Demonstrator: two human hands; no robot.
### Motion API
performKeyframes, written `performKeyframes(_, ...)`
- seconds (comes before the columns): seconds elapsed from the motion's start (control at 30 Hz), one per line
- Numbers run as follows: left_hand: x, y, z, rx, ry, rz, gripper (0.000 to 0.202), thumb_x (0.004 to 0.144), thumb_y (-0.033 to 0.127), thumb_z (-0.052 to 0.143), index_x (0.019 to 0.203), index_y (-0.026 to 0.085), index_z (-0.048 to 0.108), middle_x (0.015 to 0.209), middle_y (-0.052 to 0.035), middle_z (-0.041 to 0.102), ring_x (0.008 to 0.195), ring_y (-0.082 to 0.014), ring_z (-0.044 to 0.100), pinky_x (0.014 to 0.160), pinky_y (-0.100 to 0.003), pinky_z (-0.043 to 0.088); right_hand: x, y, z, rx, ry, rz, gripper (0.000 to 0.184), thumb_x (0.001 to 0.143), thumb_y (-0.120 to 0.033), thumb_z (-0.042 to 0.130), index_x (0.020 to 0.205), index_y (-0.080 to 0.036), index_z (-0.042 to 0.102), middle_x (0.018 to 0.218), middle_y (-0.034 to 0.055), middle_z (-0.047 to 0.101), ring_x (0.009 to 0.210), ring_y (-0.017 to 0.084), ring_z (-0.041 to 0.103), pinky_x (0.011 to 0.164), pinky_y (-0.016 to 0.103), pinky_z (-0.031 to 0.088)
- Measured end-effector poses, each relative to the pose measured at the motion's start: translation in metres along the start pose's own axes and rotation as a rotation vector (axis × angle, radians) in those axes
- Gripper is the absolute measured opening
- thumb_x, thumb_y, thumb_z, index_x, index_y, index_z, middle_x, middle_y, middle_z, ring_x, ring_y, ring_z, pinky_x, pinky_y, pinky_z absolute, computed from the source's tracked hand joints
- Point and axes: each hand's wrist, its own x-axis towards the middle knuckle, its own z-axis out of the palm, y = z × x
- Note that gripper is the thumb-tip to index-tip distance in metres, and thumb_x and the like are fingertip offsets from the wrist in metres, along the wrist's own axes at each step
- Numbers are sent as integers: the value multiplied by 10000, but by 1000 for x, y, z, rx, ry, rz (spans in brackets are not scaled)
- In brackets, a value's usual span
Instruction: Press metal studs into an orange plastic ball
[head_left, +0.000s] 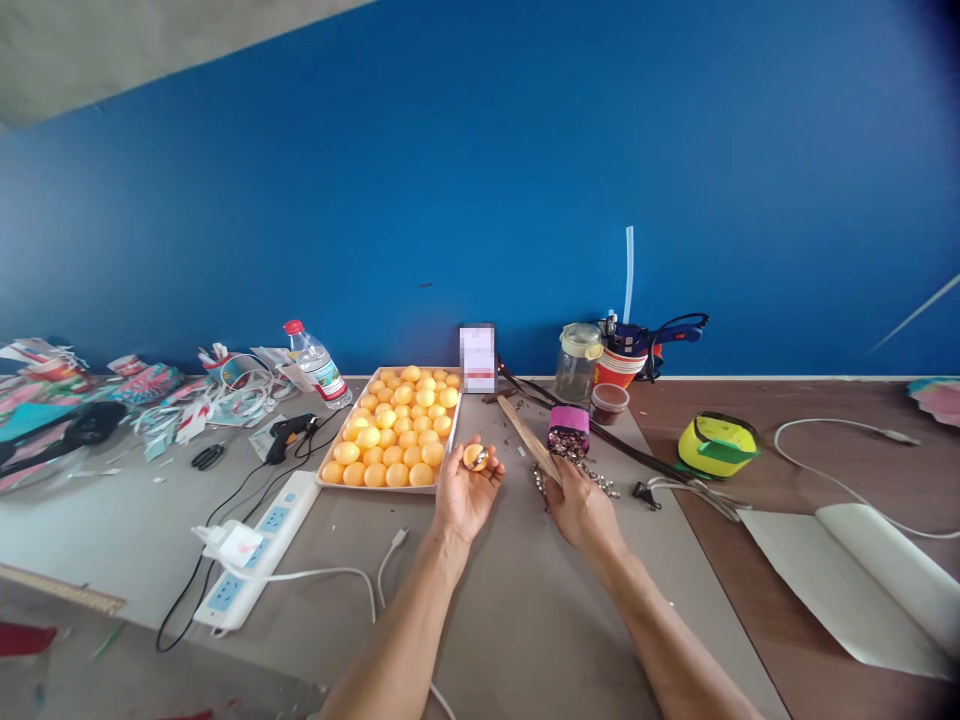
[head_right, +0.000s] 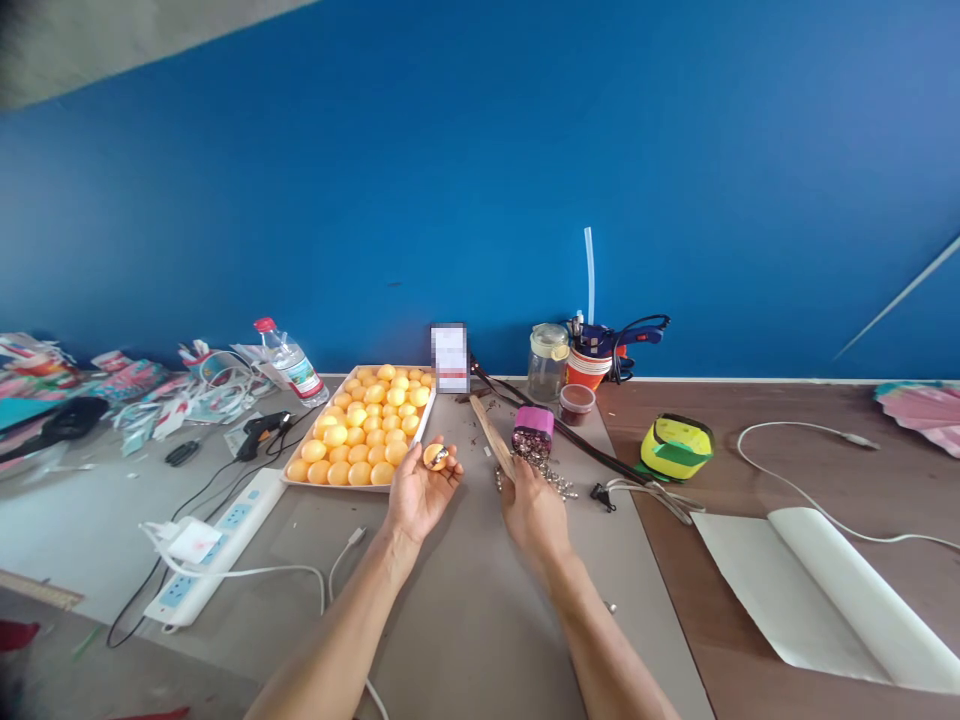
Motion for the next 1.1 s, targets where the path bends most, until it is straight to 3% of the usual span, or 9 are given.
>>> performKeyframes(0.13, -1, 0, 2, -2, 11, 0, 199, 828, 308, 544, 916, 136, 594, 804, -78, 617, 640, -135, 586, 683, -309, 504, -2, -3, -4, 377, -23, 97, 341, 874, -323, 395, 1082, -138, 591, 827, 82, 646, 696, 190, 578, 659, 308, 431)
performKeyframes(0.23, -2, 0, 3, -11, 25, 2, 177, 825, 295, 548, 897, 138, 588, 799, -82, 616, 646, -139, 590, 685, -304, 503, -7, -12, -13, 852, -31, 139, 391, 864, -435, 427, 1086, -145, 566, 660, 0, 525, 527, 126, 450, 510, 258, 366)
performKeyframes(0.33, -2, 0, 3, -33, 18, -12, 149, 824, 278, 541, 875, 143, 579, 794, -80, 612, 661, -144, 594, 699, -307, 503, -13, -21, -27, 1298, -62, 76, 400, 839, -466, 472, 1121, -186, 517, 710, -13, 489, 523, 108, 432, 497, 256, 371)
performKeyframes(0.4, -3, 0, 3, -48, 10, -19, 135, 822, 269, 532, 868, 149, 569, 778, -73, 604, 670, -148, 595, 712, -310, 502, -17, -26, -34, 1383, -214, -17, 442, 781, -450, 560, 1148, -212, 494, 775, 1, 516, 576, 123, 489, 519, 263, 395)
performKeyframes(0.47, -3, -1, 4, -46, 10, -19, 120, 815, 257, 529, 871, 155, 559, 768, -71, 596, 688, -153, 600, 724, -312, 501, -19, -29, -37, 1322, -299, -29, 479, 742, -426, 614, 1156, -226, 480, 816, 8, 529, 591, 123, 494, 488, 244, 376)
performKeyframes(0.6, -4, -2, 8, -9, 55, -2, 123, 785, 187, 538, 906, 169, 537, 761, -58, 581, 712, -155, 611, 742, -317, 503, -22, -31, -25, 1101, -202, 72, 418, 803, -475, 543, 1105, -191, 495, 663, -40, 433, 507, 96, 366, 454, 222, 331)
performKeyframes(0.7, -4, -2, 10, 9, 94, 0, 172, 763, 132, 547, 927, 178, 520, 749, -36, 567, 706, -151, 617, 746, -315, 505, -25, -29, -16, 1033, -212, 60, 454, 853, -528, 444, 1119, -163, 494, 624, -53, 371, 488, 95, 325, 433, 217, 301)
performKeyframes(0.93, 3, -3, 0, 12, 68, 57, 151, 790, 167, 577, 927, 182, 518, 847, -53, 608, 850, -173, 642, 842, -327, 489, -29, -24, -18, 604, -121, -148, 370, 893, -464, 391, 1049, -170, 550, 655, -2, 516, 565, 139, 456, 537, 251, 391)
performKeyframes(1.1, 4, 0, -2, 12, 48, 44, 92, 813, 235, 581, 862, 168, 541, 821, -56, 618, 757, -141, 616, 773, -291, 489, -30, -29, -23, 434, -139, -183, 312, 911, -432, 348, 943, -186, 537, 627, -7, 535, 548, 145, 489, 529, 245, 385)
